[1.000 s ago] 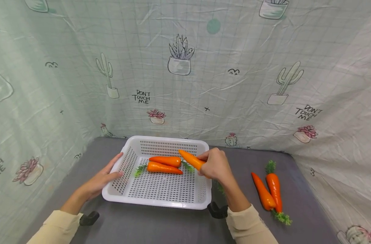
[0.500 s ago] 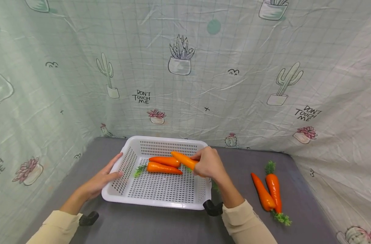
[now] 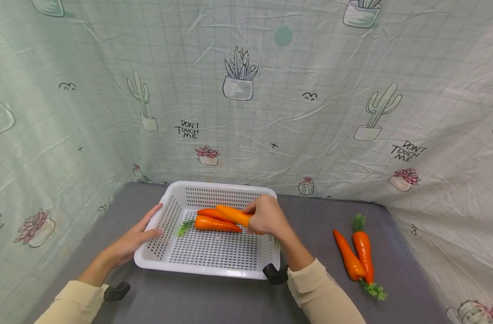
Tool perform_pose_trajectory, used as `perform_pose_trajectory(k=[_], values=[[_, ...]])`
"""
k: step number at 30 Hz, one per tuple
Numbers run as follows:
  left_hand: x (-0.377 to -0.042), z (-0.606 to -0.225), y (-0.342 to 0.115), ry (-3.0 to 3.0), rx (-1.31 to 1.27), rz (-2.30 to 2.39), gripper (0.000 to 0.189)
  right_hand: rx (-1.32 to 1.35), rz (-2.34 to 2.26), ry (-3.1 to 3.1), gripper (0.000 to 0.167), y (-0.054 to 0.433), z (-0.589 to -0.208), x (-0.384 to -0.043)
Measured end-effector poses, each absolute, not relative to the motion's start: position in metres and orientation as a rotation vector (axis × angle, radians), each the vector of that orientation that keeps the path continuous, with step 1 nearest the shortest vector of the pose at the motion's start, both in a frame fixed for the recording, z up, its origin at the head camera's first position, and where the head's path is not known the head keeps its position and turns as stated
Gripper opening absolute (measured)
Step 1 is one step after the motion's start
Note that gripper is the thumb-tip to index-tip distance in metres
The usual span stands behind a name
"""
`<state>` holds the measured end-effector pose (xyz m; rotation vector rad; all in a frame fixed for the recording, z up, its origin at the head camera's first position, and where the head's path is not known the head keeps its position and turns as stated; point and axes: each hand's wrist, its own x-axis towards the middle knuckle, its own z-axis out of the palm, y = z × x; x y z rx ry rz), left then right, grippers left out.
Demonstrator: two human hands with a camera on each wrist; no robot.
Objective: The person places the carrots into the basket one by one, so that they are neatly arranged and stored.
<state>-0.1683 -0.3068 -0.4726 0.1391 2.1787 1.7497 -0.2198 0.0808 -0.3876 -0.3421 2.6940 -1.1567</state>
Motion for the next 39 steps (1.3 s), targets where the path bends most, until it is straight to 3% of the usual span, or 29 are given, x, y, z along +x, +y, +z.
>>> perform_pose_trajectory(k=[39], values=[[-0.171,-0.472,-0.310,2.136,0.164,1.770,0.085,-0.585,-1.093,2.565,0.048,0.043,-0.393,-0.240]])
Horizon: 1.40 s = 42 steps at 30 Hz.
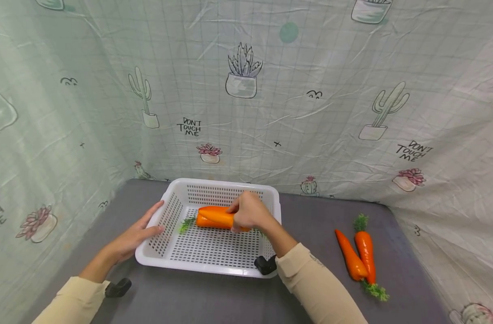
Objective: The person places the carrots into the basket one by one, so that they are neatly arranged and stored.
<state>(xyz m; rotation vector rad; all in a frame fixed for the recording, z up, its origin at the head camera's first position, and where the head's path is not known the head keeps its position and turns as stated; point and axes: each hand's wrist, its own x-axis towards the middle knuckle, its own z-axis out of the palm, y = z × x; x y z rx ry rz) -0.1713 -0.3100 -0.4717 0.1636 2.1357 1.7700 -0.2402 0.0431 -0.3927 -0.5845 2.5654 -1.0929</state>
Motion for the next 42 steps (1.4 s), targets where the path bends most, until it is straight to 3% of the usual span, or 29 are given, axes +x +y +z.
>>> perform_pose_trajectory(k=[42], values=[[-0.170,-0.468,-0.309,2.138,0.110,1.761,0.085,-0.583,-1.011,2.538,0.042,0.015,-0.422,-0.263]])
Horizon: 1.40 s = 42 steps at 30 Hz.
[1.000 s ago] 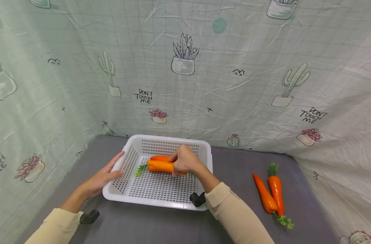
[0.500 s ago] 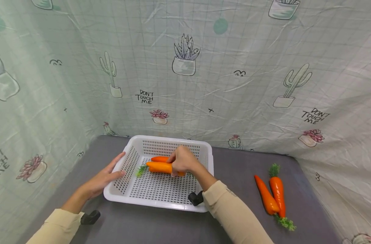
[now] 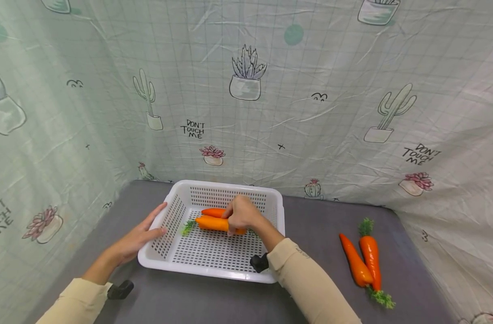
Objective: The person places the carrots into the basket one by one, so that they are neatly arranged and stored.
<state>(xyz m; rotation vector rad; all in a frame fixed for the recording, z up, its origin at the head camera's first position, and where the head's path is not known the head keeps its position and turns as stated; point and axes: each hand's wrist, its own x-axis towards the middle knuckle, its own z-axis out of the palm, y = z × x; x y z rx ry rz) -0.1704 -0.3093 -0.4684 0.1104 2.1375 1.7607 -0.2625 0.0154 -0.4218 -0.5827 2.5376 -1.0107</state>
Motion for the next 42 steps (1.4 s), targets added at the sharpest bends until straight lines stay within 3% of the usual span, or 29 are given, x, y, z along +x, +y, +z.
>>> perform_pose_trajectory(k=[42], values=[[-0.170,-0.467,-0.309,2.141,0.126,1.760,0.085,-0.603,-0.911,2.561,0.040,0.010,-0.444,-0.265]])
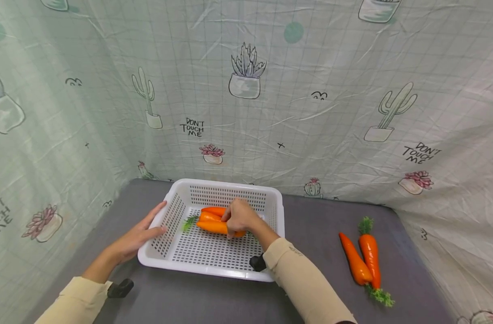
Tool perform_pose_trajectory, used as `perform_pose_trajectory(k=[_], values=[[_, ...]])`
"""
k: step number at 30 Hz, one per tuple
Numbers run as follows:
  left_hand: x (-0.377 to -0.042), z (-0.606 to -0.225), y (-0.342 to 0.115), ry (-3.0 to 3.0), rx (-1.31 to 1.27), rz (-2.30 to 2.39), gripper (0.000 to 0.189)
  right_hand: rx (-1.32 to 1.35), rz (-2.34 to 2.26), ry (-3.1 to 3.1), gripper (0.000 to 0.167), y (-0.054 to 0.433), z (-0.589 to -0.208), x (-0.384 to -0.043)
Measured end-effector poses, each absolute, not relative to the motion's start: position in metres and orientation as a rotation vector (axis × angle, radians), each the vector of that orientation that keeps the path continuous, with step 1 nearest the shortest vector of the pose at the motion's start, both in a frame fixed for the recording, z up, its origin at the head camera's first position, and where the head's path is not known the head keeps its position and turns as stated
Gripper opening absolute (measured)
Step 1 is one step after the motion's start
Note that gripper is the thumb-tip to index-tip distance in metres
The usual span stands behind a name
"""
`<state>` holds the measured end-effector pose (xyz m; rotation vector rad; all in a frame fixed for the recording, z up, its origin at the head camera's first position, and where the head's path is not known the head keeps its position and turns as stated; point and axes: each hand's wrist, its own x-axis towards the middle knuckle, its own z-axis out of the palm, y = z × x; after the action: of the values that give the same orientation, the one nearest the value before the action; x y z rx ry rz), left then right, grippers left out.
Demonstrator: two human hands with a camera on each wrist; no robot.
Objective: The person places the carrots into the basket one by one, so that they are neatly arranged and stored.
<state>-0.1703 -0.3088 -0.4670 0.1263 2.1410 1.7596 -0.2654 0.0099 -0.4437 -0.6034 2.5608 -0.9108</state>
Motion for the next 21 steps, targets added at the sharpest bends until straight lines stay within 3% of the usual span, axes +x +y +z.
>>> perform_pose_trajectory(k=[15,21], values=[[-0.1717,-0.4680,-0.3091,2.144,0.118,1.751,0.086,-0.700,-0.691,2.650,0.037,0.0051,-0.4534,-0.2664],[-0.1713,-0.4677,-0.3090,2.135,0.113,1.756,0.086,-0.693,-0.594,2.665,0.045,0.0021,-0.4535,-0.2631]])
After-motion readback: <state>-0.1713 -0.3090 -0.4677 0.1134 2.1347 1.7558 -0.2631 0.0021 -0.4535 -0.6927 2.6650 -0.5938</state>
